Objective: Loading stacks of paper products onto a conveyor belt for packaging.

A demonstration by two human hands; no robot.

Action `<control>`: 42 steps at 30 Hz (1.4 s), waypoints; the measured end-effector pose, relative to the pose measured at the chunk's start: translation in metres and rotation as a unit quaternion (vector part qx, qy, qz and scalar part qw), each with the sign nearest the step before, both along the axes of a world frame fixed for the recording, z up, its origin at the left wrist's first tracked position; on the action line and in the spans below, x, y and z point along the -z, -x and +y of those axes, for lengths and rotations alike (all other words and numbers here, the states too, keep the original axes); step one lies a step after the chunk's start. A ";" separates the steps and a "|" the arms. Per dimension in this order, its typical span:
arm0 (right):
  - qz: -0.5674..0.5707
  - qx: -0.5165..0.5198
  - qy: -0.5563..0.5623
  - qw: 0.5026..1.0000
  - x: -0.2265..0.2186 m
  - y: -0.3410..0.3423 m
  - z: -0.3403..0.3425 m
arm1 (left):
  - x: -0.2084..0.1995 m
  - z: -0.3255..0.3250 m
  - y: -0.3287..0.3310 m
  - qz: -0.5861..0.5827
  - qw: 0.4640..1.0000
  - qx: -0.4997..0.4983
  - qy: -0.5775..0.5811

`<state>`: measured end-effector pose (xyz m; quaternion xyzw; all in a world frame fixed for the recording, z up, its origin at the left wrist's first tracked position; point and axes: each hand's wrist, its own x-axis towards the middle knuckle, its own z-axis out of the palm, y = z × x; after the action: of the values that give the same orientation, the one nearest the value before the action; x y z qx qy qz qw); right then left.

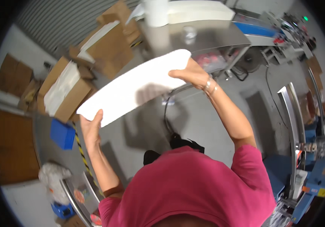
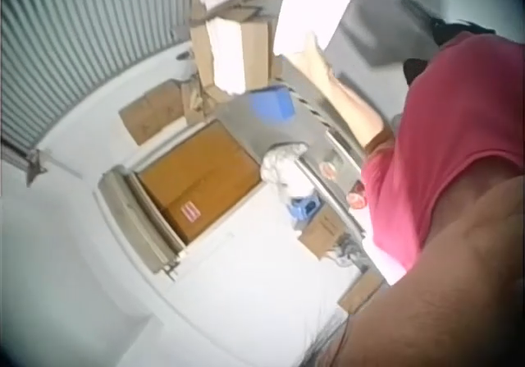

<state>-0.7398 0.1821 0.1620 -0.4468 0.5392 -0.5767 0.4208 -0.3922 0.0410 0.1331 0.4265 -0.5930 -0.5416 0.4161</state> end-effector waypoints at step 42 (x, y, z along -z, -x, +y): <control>0.281 0.105 -0.136 0.944 0.101 0.698 0.020 | 0.022 -0.003 0.649 -0.605 0.778 -0.124 0.118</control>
<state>-1.4377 0.2024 0.0615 -0.4697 0.7528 -0.3902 0.2460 -1.0408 0.0378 0.1114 0.6836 -0.7240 -0.0417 0.0827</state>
